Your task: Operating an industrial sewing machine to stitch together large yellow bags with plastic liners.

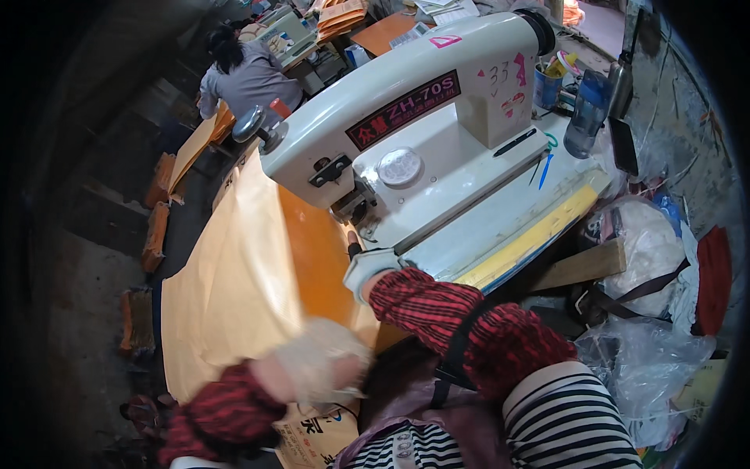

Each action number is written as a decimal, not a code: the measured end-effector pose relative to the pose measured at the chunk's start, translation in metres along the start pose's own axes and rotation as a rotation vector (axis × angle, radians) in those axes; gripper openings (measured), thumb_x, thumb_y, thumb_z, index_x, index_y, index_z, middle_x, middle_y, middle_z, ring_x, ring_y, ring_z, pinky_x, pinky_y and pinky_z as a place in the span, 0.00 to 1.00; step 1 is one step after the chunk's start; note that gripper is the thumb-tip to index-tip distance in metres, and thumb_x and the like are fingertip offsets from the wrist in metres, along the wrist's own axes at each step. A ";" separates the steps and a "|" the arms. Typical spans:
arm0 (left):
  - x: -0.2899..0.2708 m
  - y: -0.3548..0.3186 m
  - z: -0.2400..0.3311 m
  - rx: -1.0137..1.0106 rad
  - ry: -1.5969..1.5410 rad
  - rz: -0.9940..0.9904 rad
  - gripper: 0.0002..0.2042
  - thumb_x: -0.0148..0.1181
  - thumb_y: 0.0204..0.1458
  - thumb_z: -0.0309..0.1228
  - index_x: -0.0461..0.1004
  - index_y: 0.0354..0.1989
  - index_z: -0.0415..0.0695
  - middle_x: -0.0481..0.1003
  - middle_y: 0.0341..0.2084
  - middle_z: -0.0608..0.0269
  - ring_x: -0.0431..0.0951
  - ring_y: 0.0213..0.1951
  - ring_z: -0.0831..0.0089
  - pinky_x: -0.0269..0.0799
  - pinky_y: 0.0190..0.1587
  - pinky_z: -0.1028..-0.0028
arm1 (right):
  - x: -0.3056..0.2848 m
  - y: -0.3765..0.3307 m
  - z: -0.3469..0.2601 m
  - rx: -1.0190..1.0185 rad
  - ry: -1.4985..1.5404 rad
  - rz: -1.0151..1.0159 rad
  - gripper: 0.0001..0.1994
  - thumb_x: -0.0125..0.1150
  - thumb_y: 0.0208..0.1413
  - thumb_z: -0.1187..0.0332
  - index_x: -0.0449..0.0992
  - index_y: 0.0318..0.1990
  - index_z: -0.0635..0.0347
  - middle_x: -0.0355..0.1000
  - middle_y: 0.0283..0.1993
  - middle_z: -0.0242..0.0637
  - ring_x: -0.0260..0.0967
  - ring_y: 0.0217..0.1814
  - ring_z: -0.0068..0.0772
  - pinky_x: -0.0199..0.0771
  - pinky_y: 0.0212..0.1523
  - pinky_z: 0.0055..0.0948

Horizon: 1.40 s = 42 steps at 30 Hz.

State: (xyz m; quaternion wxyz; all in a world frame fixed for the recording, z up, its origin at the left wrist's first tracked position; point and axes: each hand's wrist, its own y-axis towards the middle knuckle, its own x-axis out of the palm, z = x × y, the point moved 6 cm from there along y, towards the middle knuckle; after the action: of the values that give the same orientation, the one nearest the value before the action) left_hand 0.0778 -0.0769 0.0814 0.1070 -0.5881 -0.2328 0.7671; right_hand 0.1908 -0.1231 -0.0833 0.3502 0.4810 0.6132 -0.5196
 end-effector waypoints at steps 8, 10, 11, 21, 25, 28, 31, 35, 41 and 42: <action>0.063 0.045 0.045 0.120 -0.108 0.039 0.05 0.57 0.34 0.31 0.75 0.16 0.43 0.74 0.18 0.54 0.76 0.24 0.56 0.71 0.26 0.62 | 0.025 -0.049 0.006 -0.154 0.369 0.076 0.15 0.46 0.51 0.63 0.74 0.35 0.66 0.74 0.36 0.52 0.74 0.39 0.47 0.73 0.39 0.40; 0.063 0.032 0.024 0.269 -0.072 -0.062 0.07 0.54 0.36 0.32 0.74 0.22 0.43 0.73 0.19 0.55 0.75 0.25 0.55 0.71 0.26 0.61 | 0.016 -0.071 0.002 -0.151 0.340 -0.094 0.16 0.46 0.51 0.61 0.74 0.35 0.65 0.73 0.38 0.52 0.73 0.39 0.47 0.72 0.39 0.40; 0.032 0.025 0.007 0.141 -0.017 -0.007 0.10 0.52 0.36 0.32 0.73 0.30 0.45 0.73 0.23 0.56 0.75 0.30 0.56 0.71 0.33 0.62 | 0.015 -0.079 0.008 -0.029 0.437 -0.244 0.17 0.46 0.51 0.60 0.74 0.35 0.65 0.73 0.38 0.52 0.73 0.40 0.46 0.72 0.40 0.40; -0.015 -0.009 0.030 0.213 -0.153 -0.189 0.06 0.55 0.36 0.33 0.74 0.18 0.46 0.73 0.19 0.52 0.75 0.25 0.57 0.69 0.30 0.59 | -0.002 -0.069 -0.003 -0.192 0.040 0.079 0.31 0.50 0.47 0.63 0.56 0.61 0.62 0.75 0.27 0.45 0.73 0.27 0.46 0.71 0.28 0.42; 0.089 0.051 0.016 0.258 -0.579 -0.083 0.08 0.54 0.43 0.30 0.75 0.29 0.40 0.74 0.27 0.49 0.74 0.31 0.58 0.70 0.36 0.68 | -0.002 -0.024 0.007 0.020 0.207 0.317 0.26 0.51 0.47 0.66 0.63 0.57 0.63 0.75 0.34 0.48 0.75 0.34 0.44 0.72 0.30 0.42; 0.158 0.046 0.013 0.089 -0.614 0.330 0.11 0.49 0.48 0.29 0.73 0.37 0.39 0.72 0.39 0.49 0.73 0.39 0.59 0.69 0.42 0.70 | 0.021 -0.021 0.014 -0.097 0.181 0.130 0.26 0.51 0.48 0.64 0.63 0.56 0.65 0.75 0.35 0.50 0.74 0.33 0.45 0.72 0.32 0.41; 0.198 0.015 -0.019 -0.674 -1.362 0.239 0.10 0.46 0.50 0.29 0.70 0.37 0.39 0.74 0.26 0.56 0.74 0.29 0.63 0.70 0.37 0.71 | 0.011 -0.045 0.018 -0.063 0.284 -0.297 0.36 0.47 0.54 0.62 0.36 0.67 0.48 0.73 0.41 0.52 0.72 0.42 0.54 0.70 0.43 0.45; 0.156 -0.017 -0.049 -0.589 -2.124 1.248 0.09 0.42 0.57 0.31 0.66 0.29 0.43 0.66 0.17 0.62 0.67 0.21 0.71 0.67 0.28 0.72 | 0.035 -0.102 0.027 0.021 1.389 -0.164 0.35 0.58 0.53 0.56 0.50 0.64 0.59 0.72 0.45 0.39 0.69 0.42 0.31 0.68 0.41 0.33; 0.070 -0.031 -0.072 -0.617 -1.316 1.712 0.05 0.48 0.54 0.29 0.67 0.33 0.41 0.70 0.26 0.56 0.72 0.31 0.63 0.70 0.34 0.66 | 0.077 -0.153 -0.011 -0.771 -0.185 -0.138 0.13 0.55 0.45 0.54 0.74 0.32 0.52 0.70 0.24 0.35 0.70 0.27 0.35 0.68 0.24 0.34; 0.073 -0.018 -0.076 -0.735 -0.685 1.051 0.08 0.51 0.50 0.29 0.67 0.36 0.39 0.70 0.32 0.52 0.72 0.36 0.60 0.70 0.38 0.65 | 0.087 -0.154 -0.008 -0.782 -0.324 -0.162 0.12 0.55 0.40 0.61 0.76 0.34 0.49 0.71 0.25 0.33 0.71 0.27 0.34 0.69 0.22 0.37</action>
State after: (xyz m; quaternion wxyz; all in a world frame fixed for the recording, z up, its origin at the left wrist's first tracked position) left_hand 0.1274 -0.0120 0.0126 -0.5589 -0.3472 -0.1826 0.7305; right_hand 0.0193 -0.0954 -0.1167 0.5560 0.1748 0.7369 -0.3426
